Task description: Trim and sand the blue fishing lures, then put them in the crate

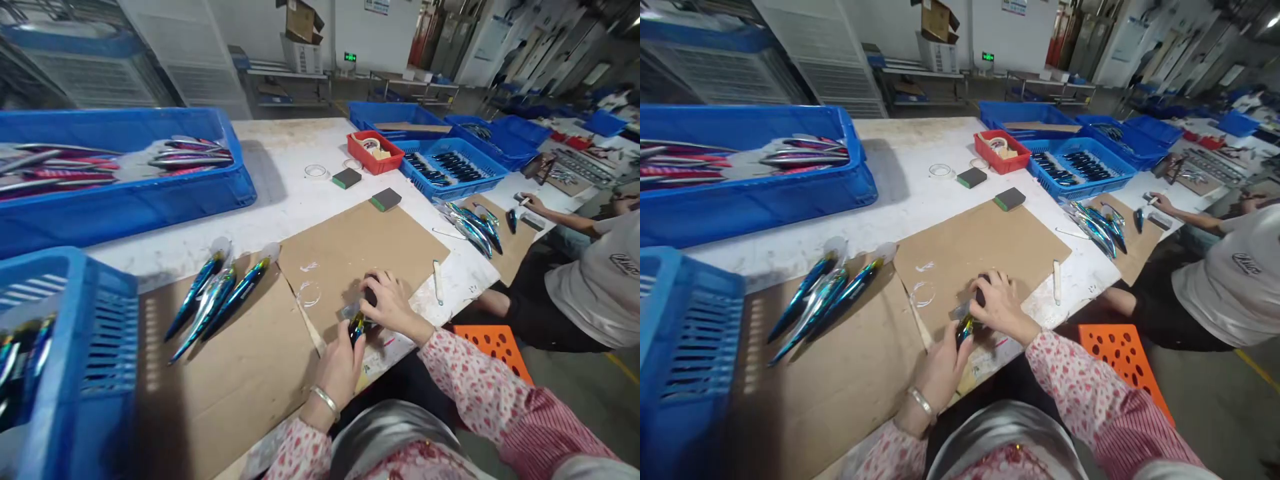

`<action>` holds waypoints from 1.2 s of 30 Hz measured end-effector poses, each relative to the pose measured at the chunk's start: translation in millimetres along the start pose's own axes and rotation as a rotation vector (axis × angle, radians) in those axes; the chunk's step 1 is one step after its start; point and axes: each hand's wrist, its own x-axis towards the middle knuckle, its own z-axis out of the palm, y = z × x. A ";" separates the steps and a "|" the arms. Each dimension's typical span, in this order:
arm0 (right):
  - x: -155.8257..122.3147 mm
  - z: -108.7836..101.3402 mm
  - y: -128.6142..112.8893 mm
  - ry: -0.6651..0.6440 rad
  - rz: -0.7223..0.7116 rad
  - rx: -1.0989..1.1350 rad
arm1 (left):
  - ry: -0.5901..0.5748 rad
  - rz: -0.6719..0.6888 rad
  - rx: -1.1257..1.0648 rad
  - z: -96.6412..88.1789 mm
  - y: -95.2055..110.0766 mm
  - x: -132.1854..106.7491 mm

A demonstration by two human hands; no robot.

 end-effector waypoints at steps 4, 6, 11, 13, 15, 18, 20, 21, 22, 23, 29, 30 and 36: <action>0.5 -2.4 -4.3 0.008 0.043 -0.012 | 0.028 0.002 0.013 1.8 -1.3 -1.2; 0.6 -3.7 -6.3 0.050 0.048 -0.049 | 0.035 -0.004 0.009 1.9 -1.6 -1.1; -1.8 -4.6 -7.4 -0.027 -0.036 0.000 | 0.019 -0.004 0.020 -1.5 0.4 -1.9; -0.9 -5.3 -6.8 0.004 0.014 -0.026 | 0.028 -0.014 0.040 -2.8 1.2 -2.6; -1.9 -5.9 -7.4 0.046 0.027 -0.060 | 0.034 -0.007 0.045 -2.9 1.0 -2.8; -5.1 -5.8 -8.6 -0.017 -0.067 -0.014 | 0.040 0.015 0.034 -1.4 -0.8 -2.4; -2.9 -5.9 -7.3 -0.055 -0.076 0.023 | 0.045 0.018 0.024 -0.7 -2.2 -2.2; -0.3 -6.2 -6.1 -0.047 -0.046 0.021 | 0.051 0.013 0.019 -0.7 -2.8 -2.2; 2.4 -6.6 -5.1 -0.023 -0.008 0.004 | 0.057 0.009 0.017 -0.9 -3.4 -2.3; 4.4 -6.9 -4.5 0.009 0.027 -0.018 | 0.065 0.011 0.013 -1.3 -4.0 -2.4; -5.9 -2.7 -8.9 -0.061 -0.088 0.053 | 0.048 0.024 0.012 -2.3 -4.0 -1.7; -5.5 -2.3 -7.5 -0.062 -0.083 0.058 | 0.040 0.016 0.021 -2.4 -3.6 -1.5; 22.0 -9.7 22.0 0.143 0.055 0.062 | -0.040 0.000 0.148 -18.1 -5.9 -6.6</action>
